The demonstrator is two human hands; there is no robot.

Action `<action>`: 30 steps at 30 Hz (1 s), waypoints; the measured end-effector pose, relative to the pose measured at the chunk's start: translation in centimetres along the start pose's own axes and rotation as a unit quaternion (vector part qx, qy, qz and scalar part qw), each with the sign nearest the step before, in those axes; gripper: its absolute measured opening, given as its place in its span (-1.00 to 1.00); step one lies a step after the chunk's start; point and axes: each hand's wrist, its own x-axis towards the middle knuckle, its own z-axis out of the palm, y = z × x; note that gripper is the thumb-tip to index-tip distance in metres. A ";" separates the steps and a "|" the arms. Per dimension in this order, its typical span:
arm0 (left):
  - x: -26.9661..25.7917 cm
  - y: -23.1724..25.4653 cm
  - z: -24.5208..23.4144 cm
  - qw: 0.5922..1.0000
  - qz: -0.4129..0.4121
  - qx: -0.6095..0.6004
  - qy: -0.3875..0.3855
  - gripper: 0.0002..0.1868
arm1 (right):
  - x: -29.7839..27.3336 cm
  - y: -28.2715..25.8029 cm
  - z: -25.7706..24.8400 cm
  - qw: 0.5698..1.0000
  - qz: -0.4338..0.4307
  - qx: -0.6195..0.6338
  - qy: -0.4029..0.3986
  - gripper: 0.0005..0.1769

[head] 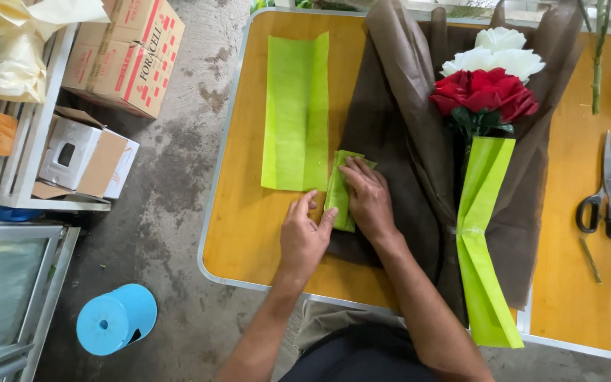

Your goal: The person folds and cuts a sheet of lime-green tissue paper using scissors, then wraps it around a bouquet of red and white flowers. They secure the paper with tape and continue to fold and arrange additional layers of green paper around the bouquet.

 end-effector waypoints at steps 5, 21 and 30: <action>1.2 0.6 0.8 0.980 -0.003 0.175 -0.095 -0.57 | 0.2 -0.1 0.0 1.000 0.003 0.005 -0.012 -0.63; 5.3 4.4 0.0 0.968 -0.180 -0.082 -0.153 -0.22 | 0.2 -0.3 -0.8 0.996 0.068 0.052 -0.039 -0.60; 3.2 6.4 -0.4 0.959 -0.033 -0.277 -0.045 -0.79 | 0.4 -8.9 -10.4 0.876 0.294 0.347 0.159 -0.43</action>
